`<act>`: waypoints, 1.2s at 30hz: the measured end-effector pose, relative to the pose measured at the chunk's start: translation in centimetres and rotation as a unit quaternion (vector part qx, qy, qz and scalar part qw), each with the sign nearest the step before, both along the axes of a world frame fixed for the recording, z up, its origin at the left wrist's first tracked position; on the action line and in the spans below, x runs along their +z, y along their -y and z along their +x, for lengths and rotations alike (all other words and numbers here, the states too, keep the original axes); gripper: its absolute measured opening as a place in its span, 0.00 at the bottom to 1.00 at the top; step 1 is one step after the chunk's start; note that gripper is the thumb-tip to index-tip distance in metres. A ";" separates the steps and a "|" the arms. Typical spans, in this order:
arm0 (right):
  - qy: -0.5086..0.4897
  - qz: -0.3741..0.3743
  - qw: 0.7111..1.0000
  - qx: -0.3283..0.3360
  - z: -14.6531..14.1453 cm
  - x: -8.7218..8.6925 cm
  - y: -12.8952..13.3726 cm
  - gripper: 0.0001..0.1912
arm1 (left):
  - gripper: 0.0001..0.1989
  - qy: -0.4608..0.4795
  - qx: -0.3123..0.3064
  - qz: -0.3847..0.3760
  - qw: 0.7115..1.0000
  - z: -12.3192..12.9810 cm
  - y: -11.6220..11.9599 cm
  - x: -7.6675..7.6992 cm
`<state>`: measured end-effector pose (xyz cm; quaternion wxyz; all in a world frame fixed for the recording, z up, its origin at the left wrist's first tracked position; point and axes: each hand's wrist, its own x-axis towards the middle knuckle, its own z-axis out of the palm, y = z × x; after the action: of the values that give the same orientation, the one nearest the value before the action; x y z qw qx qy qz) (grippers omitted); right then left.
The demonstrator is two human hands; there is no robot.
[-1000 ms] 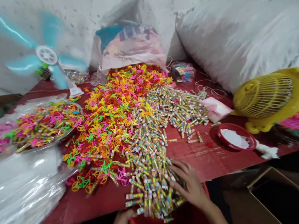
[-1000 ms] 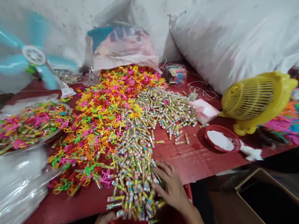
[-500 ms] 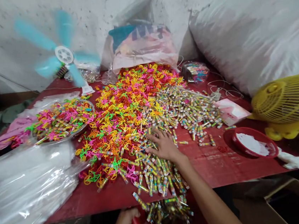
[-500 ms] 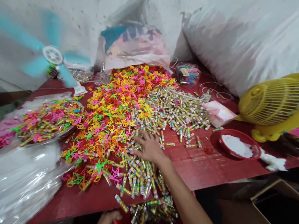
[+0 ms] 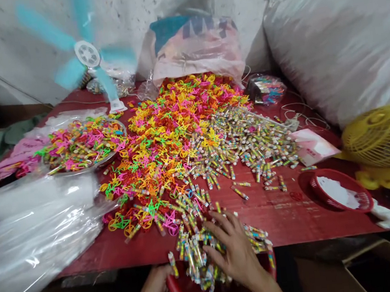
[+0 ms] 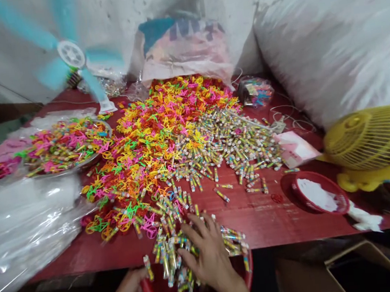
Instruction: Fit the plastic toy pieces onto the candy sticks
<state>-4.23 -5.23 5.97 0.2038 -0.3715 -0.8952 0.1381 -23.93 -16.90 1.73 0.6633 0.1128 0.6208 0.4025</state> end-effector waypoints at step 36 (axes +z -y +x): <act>-0.020 -0.015 0.999 -0.040 -8.3 -1.0 -5.0 0.24 | 0.13 0.002 0.032 -0.017 0.999 0.4 0.3 -0.5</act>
<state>-12.54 -0.25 4.97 0.2215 -0.4071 -0.8733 0.1502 -23.49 -17.18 1.22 0.6532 0.0809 0.6295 0.4130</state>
